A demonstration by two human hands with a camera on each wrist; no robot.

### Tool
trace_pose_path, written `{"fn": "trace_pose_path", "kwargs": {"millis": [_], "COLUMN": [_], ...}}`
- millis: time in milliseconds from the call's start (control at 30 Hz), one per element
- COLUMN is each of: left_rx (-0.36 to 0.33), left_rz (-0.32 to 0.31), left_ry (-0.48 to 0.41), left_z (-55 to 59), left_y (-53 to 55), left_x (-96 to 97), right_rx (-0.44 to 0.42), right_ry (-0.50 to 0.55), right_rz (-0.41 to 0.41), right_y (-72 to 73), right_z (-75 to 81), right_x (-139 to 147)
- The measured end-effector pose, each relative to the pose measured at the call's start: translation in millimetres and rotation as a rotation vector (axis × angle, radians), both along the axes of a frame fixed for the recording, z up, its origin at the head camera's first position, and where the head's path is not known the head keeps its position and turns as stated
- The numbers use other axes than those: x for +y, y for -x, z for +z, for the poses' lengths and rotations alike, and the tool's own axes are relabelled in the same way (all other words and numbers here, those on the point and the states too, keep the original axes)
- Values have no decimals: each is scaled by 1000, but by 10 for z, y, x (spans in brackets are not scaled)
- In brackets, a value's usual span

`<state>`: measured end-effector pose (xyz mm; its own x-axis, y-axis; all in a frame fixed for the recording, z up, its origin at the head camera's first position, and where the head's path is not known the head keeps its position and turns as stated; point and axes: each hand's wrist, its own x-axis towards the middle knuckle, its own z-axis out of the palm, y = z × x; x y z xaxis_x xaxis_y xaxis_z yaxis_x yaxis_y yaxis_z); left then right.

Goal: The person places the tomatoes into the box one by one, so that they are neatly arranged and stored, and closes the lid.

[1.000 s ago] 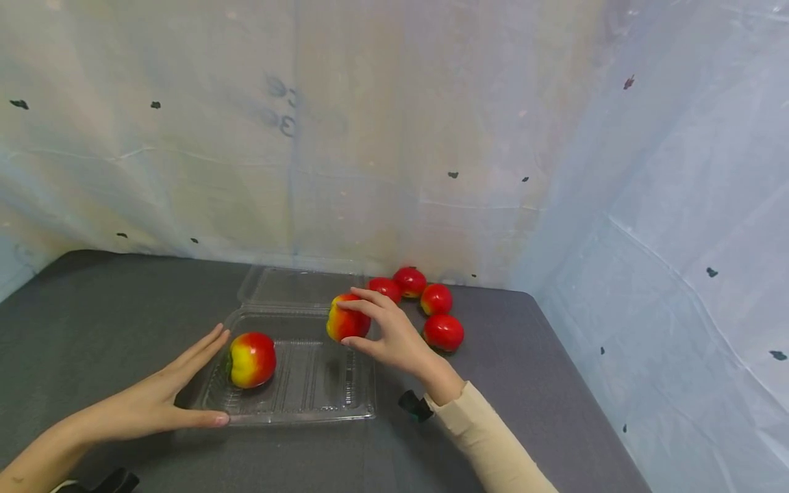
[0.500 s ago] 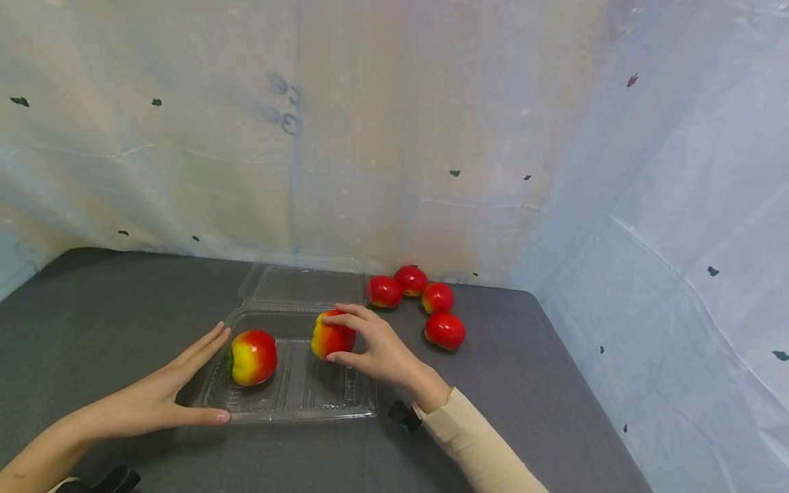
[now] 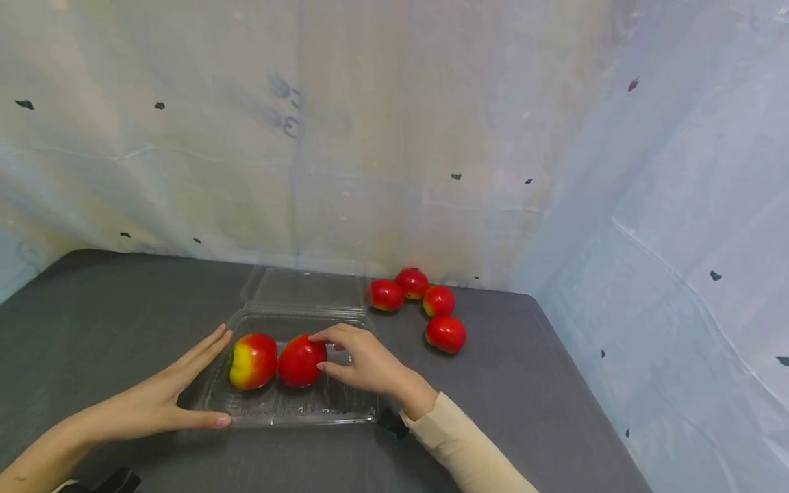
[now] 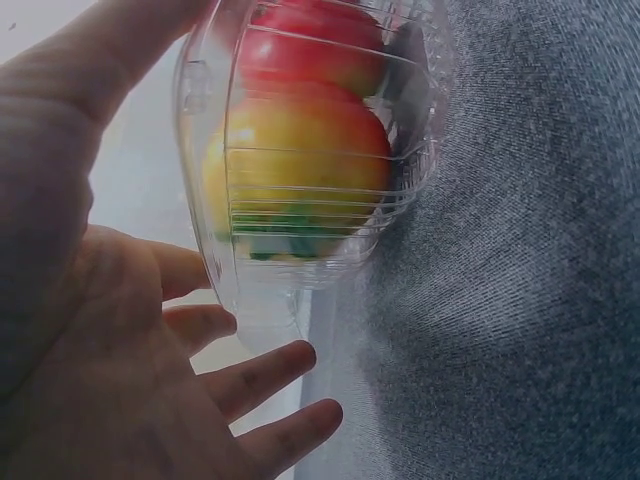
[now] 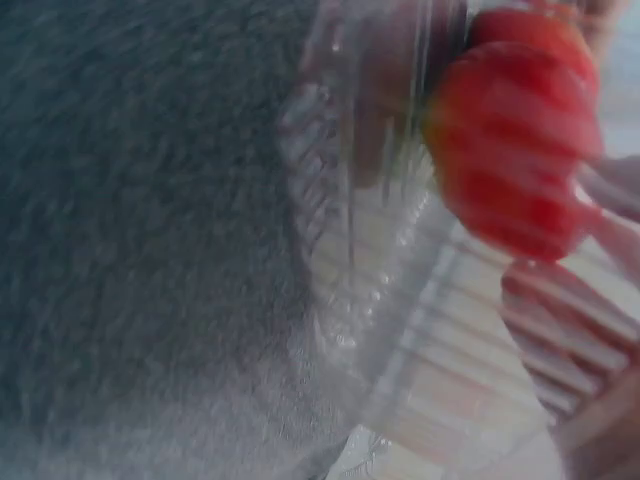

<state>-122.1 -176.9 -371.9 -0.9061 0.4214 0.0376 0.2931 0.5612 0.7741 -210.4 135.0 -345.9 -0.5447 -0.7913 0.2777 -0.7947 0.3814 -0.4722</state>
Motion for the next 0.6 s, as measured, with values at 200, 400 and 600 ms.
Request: {"fn": "trace_pose_path", "kwargs": {"millis": [200, 400, 600], "left_rx": [-5, 8, 4], "left_rz": [1, 6, 7], "left_ry": [7, 9, 9], "left_z": [-2, 2, 2], "left_y": [-18, -22, -17], "left_x": [0, -6, 1], "right_rx": [-64, -75, -109], "right_ry": [2, -20, -40], "right_rz": [1, -26, -17], "right_y": [-11, 40, 69], "right_z": [-17, -2, -6], "right_x": [-75, -111, -133]}}
